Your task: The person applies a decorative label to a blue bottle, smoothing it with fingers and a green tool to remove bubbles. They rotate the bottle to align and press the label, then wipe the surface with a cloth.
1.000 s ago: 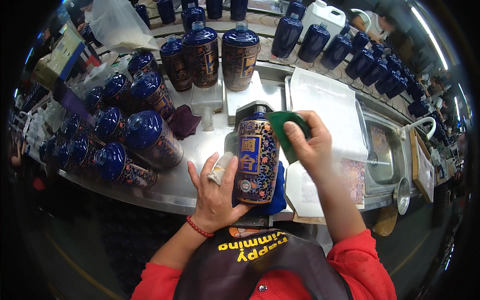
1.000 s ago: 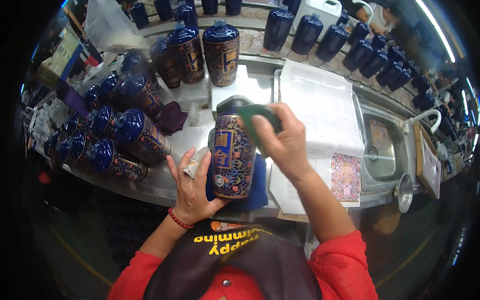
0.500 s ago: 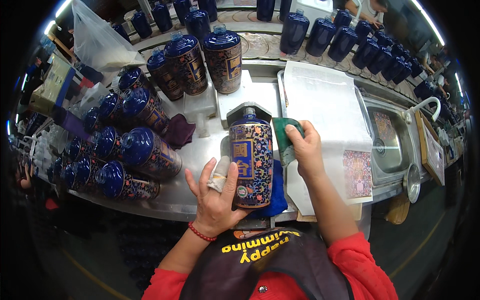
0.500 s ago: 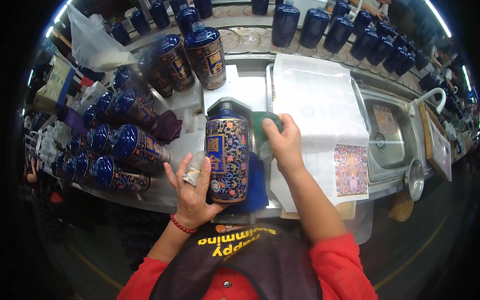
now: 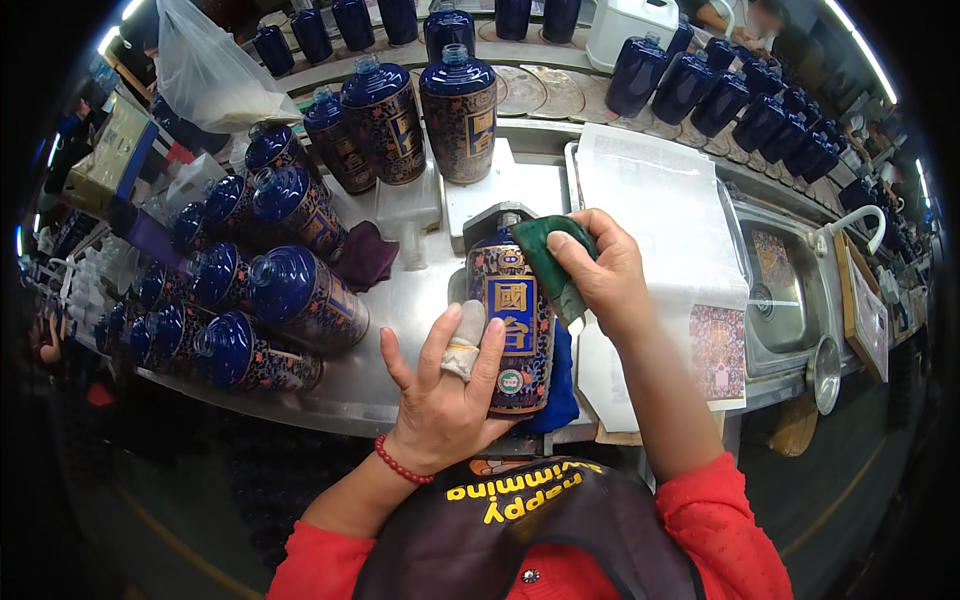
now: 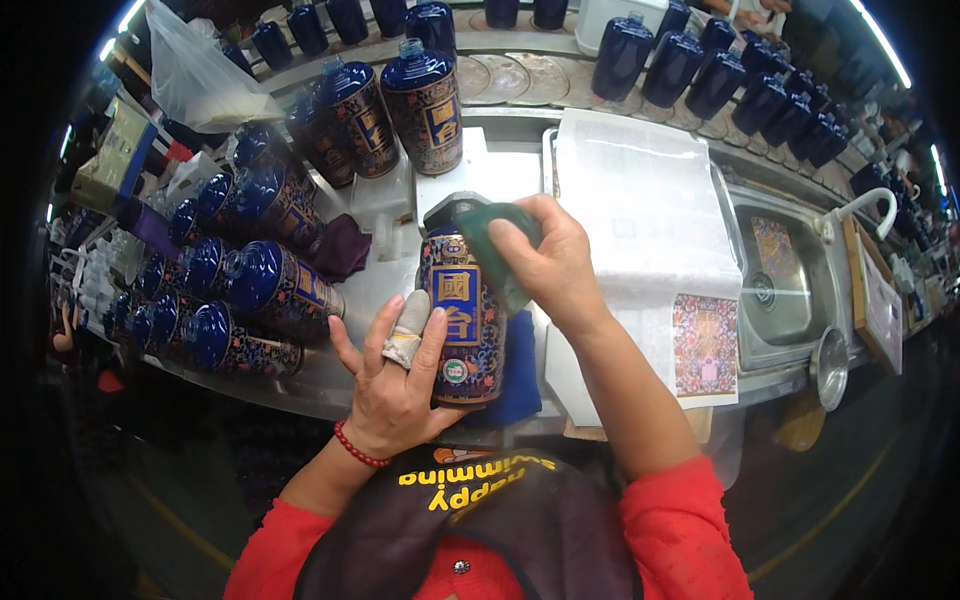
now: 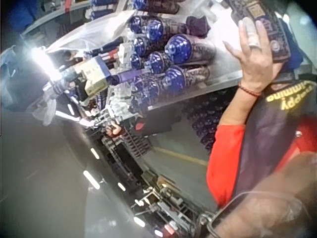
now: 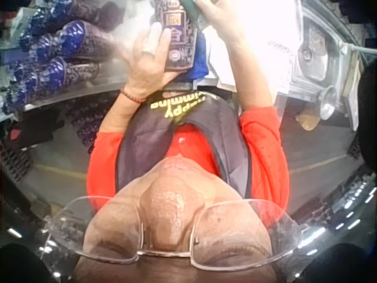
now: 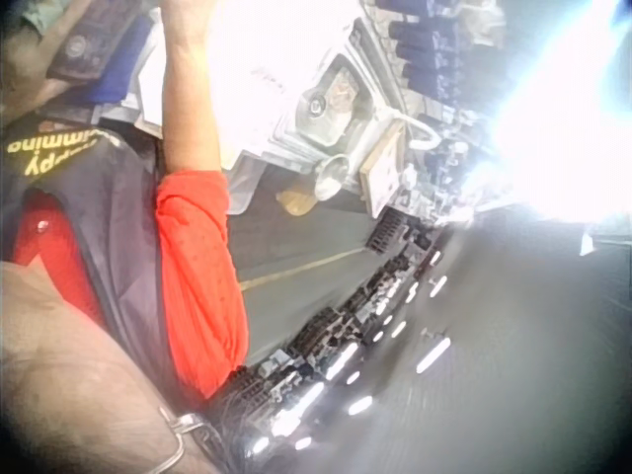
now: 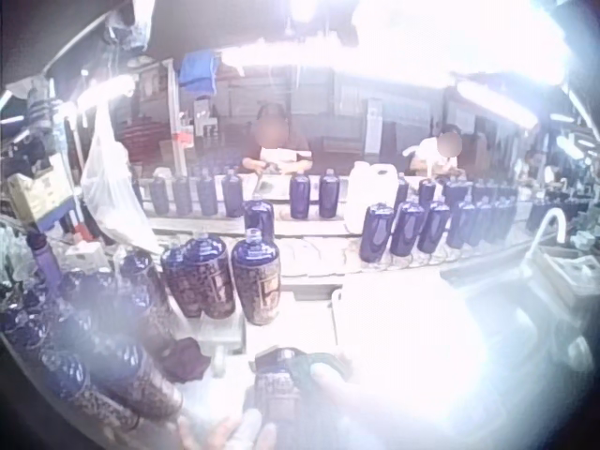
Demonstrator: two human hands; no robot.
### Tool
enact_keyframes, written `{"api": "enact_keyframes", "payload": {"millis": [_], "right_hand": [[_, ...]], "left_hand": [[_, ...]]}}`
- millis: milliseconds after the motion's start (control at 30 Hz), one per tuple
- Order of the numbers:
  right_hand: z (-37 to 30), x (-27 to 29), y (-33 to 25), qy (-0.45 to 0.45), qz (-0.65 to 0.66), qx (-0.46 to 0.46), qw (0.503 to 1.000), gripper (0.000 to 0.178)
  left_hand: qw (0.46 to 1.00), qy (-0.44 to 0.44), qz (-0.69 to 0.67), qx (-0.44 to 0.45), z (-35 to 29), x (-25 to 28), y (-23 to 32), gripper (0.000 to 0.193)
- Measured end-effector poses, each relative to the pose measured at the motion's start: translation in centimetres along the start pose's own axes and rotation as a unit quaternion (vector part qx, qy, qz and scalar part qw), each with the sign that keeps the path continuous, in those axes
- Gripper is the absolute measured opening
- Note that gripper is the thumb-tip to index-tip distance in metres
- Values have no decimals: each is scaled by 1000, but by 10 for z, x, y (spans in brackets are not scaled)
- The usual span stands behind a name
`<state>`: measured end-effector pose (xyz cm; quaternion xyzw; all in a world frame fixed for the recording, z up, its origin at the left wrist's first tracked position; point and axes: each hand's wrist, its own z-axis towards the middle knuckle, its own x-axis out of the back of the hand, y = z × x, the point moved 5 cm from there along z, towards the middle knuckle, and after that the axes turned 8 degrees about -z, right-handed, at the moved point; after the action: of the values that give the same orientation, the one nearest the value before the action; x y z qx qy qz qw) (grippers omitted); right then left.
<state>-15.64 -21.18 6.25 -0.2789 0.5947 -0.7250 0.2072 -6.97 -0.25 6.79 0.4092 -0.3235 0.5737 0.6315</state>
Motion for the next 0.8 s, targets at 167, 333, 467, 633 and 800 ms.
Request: {"api": "enact_keyframes", "payload": {"millis": [167,333,467,633,800], "right_hand": [[-12,7,19,102,92,-48,989,18],[-18,-8,29,47,201,-44,977,20],[-25,-3,56,82,190,-118,971,21],[-24,3,74,45,234,-103,966,25],[-39,6,-21,80,-414,288,860,27]], "left_hand": [[992,-27,-106,-71,27,1,-28,104],[980,-27,-185,-74,59,-24,-57,95],[955,28,-293,-30,54,-33,-56,86],[935,76,-346,21,48,-38,-57,82],[917,77,-385,72,38,-46,-66,85]]}}
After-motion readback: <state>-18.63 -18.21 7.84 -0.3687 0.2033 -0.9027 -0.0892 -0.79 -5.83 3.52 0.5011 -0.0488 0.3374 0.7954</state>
